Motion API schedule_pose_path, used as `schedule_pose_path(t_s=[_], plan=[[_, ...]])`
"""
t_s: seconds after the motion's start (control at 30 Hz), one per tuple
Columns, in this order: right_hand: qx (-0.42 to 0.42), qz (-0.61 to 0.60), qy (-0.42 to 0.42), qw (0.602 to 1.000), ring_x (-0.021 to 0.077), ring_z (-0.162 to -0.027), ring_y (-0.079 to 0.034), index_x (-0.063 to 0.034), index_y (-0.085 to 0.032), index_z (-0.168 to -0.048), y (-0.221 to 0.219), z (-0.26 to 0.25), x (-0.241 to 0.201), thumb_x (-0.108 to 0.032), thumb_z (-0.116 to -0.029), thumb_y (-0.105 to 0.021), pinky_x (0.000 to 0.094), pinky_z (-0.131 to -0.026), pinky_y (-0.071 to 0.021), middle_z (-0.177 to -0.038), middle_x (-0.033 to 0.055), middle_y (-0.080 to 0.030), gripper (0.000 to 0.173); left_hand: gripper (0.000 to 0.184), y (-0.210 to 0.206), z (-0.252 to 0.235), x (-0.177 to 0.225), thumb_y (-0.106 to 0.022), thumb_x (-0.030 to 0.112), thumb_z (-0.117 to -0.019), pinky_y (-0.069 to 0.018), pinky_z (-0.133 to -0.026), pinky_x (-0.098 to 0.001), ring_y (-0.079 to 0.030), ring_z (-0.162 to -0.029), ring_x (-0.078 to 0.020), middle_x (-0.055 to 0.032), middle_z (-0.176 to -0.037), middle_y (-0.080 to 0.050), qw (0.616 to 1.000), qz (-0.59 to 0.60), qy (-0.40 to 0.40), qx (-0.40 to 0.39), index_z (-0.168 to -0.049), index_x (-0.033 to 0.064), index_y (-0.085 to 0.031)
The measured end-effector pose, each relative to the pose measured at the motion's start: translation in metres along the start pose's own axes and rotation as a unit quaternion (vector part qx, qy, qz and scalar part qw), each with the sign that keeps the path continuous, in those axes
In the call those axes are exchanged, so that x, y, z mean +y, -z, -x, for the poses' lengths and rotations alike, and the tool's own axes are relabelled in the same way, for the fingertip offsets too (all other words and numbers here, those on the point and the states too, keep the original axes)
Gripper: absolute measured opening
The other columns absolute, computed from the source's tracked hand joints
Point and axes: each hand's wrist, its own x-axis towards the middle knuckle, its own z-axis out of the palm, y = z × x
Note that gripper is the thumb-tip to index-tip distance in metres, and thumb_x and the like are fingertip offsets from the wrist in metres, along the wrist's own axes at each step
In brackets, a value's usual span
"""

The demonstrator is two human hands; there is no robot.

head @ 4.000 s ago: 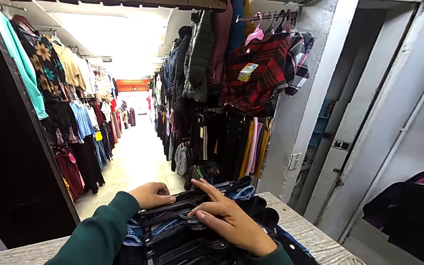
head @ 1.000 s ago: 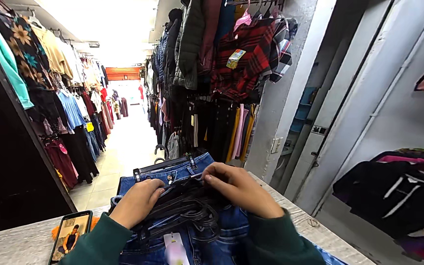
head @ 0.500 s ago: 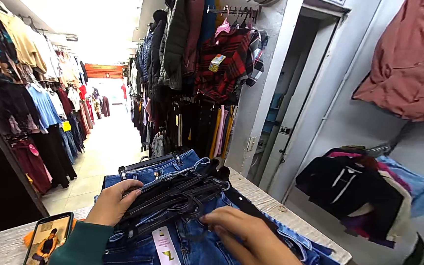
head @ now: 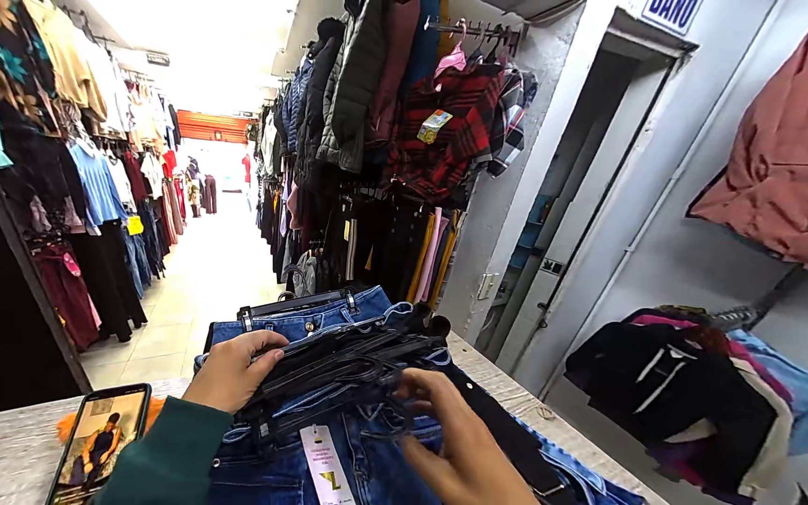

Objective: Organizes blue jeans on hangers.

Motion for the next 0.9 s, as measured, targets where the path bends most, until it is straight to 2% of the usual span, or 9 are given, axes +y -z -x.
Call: schedule_pose_path(t_s=[0.07, 0.23, 0.3, 0.4, 0.5, 0.67, 0.8, 0.87, 0.9], plan=[[0.045, 0.043, -0.022, 0.998, 0.0220, -0.103, -0.065, 0.0067, -0.052, -0.134, -0.005, -0.011, 0.007, -0.024, -0.0881, -0.075, 0.0358, -0.084, -0.0580, -0.118, 0.0190, -0.062, 0.060, 0.017, 0.002, 0.000, 0.003, -0.064, 0.018, -0.1006, -0.0527, -0.094, -0.0400, -0.069, -0.101, -0.0148, -0.0046, -0.106, -0.074, 1.000, 0.020, 0.012, -0.008, -0.111, 0.0109, -0.075], [0.069, 0.133, 0.040, 0.988, 0.0282, -0.124, -0.060, -0.0006, -0.051, -0.144, -0.006, -0.054, 0.031, -0.032, -0.0906, -0.072, 0.0486, -0.104, -0.0509, -0.136, 0.0174, -0.061, 0.065, 0.021, 0.002, 0.006, 0.017, -0.057, 0.016, -0.1033, -0.0532, -0.095, -0.0470, -0.069, -0.104, -0.0206, -0.0089, -0.109, -0.073, 0.999, 0.041, -0.028, -0.006, -0.113, 0.0074, -0.074], [0.061, 0.130, 0.055, 0.988, 0.0214, -0.114, -0.066, -0.0079, -0.055, -0.143, -0.009, -0.067, 0.033, -0.038, -0.0959, -0.067, 0.0460, -0.097, -0.0553, -0.131, 0.0099, -0.065, 0.057, 0.024, 0.004, 0.012, 0.026, -0.054, 0.015, -0.1042, -0.0532, -0.098, -0.0468, -0.069, -0.107, -0.0225, -0.0115, -0.115, -0.072, 0.998, 0.043, -0.040, -0.013, -0.118, 0.0046, -0.072], [0.055, 0.070, 0.025, 0.996, 0.0119, -0.097, -0.071, -0.0164, -0.067, -0.128, -0.011, -0.084, 0.036, -0.034, -0.0972, -0.062, 0.0428, -0.086, -0.0590, -0.114, -0.0002, -0.073, 0.036, 0.029, 0.006, 0.017, 0.039, -0.050, 0.016, -0.1064, -0.0503, -0.103, -0.0480, -0.066, -0.115, -0.0260, -0.0143, -0.123, -0.070, 0.998, 0.023, -0.042, -0.044, -0.127, 0.0038, -0.067], [0.091, 0.037, 0.018, 0.995, 0.0120, -0.091, -0.071, -0.0123, -0.071, -0.112, -0.013, -0.094, 0.038, -0.021, -0.0905, -0.057, 0.0437, -0.080, -0.0587, -0.102, 0.0013, -0.074, 0.027, 0.032, 0.002, 0.019, 0.041, -0.049, 0.020, -0.1072, -0.0480, -0.104, -0.0479, -0.064, -0.116, -0.0289, -0.0150, -0.121, -0.070, 0.997, -0.015, -0.066, -0.036, -0.129, 0.0047, -0.066], [0.175, 0.044, 0.088, 0.980, 0.0152, -0.095, -0.069, -0.0012, -0.064, -0.120, 0.006, -0.113, 0.012, -0.022, -0.1007, -0.058, 0.0415, -0.083, -0.0583, -0.108, 0.0120, -0.071, 0.029, 0.035, 0.012, 0.037, 0.054, -0.066, 0.024, -0.0989, -0.0482, -0.106, -0.0484, -0.062, -0.122, -0.0287, -0.0138, -0.123, -0.069, 0.960, -0.059, -0.207, 0.178, -0.126, 0.0028, -0.068], [0.206, -0.011, 0.124, 0.971, 0.0072, -0.098, -0.068, -0.0085, -0.057, -0.129, 0.058, -0.134, -0.004, -0.018, -0.1029, -0.057, 0.0340, -0.089, -0.0598, -0.114, -0.0006, -0.067, 0.027, 0.067, 0.036, 0.062, 0.074, -0.065, 0.046, -0.0954, -0.0364, -0.116, -0.0523, -0.042, -0.144, -0.0317, -0.0182, -0.154, -0.046, 0.924, -0.053, -0.223, 0.307, -0.147, 0.0062, -0.051], [0.196, -0.033, 0.113, 0.974, 0.0053, -0.098, -0.071, -0.0114, -0.056, -0.126, 0.095, -0.144, -0.012, -0.017, -0.1046, -0.051, 0.0313, -0.090, -0.0611, -0.111, -0.0078, -0.069, 0.023, 0.083, 0.039, 0.070, 0.079, -0.065, 0.054, -0.0926, -0.0345, -0.118, -0.0534, -0.038, -0.148, -0.0310, -0.0195, -0.158, -0.039, 0.917, -0.021, -0.230, 0.324, -0.154, 0.0047, -0.040], [0.173, -0.031, 0.119, 0.977, 0.0069, -0.101, -0.071, -0.0051, -0.057, -0.123, 0.118, -0.147, -0.014, -0.015, -0.1056, -0.046, 0.0289, -0.091, -0.0594, -0.111, -0.0031, -0.071, 0.022, 0.089, 0.037, 0.073, 0.081, -0.066, 0.056, -0.0906, -0.0362, -0.116, -0.0521, -0.040, -0.145, -0.0309, -0.0206, -0.157, -0.040, 0.917, -0.003, -0.239, 0.320, -0.155, 0.0030, -0.037]])
